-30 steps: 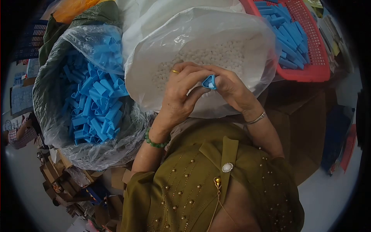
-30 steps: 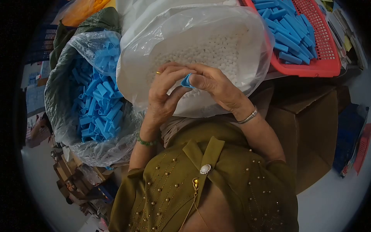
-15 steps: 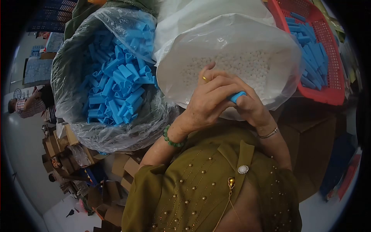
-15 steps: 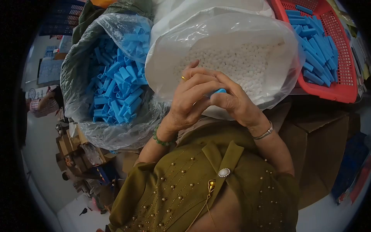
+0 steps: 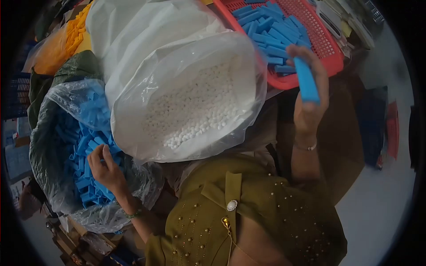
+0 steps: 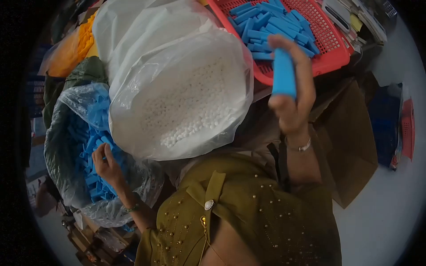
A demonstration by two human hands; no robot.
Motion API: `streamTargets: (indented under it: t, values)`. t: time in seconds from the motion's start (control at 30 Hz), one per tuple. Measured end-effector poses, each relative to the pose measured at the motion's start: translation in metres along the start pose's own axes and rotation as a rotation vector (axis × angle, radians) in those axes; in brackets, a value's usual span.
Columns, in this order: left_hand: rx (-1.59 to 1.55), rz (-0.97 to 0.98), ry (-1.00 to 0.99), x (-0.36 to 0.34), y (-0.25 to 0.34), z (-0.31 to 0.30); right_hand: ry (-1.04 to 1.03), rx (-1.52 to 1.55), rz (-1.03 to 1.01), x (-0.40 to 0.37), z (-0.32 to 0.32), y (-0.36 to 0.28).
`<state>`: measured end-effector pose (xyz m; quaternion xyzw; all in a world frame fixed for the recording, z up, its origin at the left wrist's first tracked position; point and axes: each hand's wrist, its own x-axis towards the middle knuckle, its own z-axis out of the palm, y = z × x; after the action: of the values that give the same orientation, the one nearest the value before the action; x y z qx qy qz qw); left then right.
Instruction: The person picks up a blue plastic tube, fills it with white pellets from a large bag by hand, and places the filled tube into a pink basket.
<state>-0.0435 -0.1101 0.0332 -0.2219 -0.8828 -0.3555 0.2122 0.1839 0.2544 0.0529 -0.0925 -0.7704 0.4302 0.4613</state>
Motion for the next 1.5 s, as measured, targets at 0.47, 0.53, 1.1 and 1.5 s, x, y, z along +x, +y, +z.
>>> streamTargets:
  t: [0.47, 0.53, 1.1, 1.5]
  values:
    - [0.664, -0.086, -0.203, -0.005, -0.017, 0.039, 0.049, -0.008, -0.007, -0.004, 0.028, 0.008]
    - [0.622, -0.133, -0.181, -0.004, -0.018, 0.035, -0.051, 0.017, -0.028, -0.013, 0.042, -0.004]
    - [-0.106, -0.136, -0.217, 0.008, 0.045, -0.067, -0.592, 0.095, 0.188, -0.022, 0.082, -0.036]
    - [-0.892, 0.166, -0.807, -0.003, 0.082, 0.05, -1.161, 0.409, 0.349, -0.009, 0.103, -0.008]
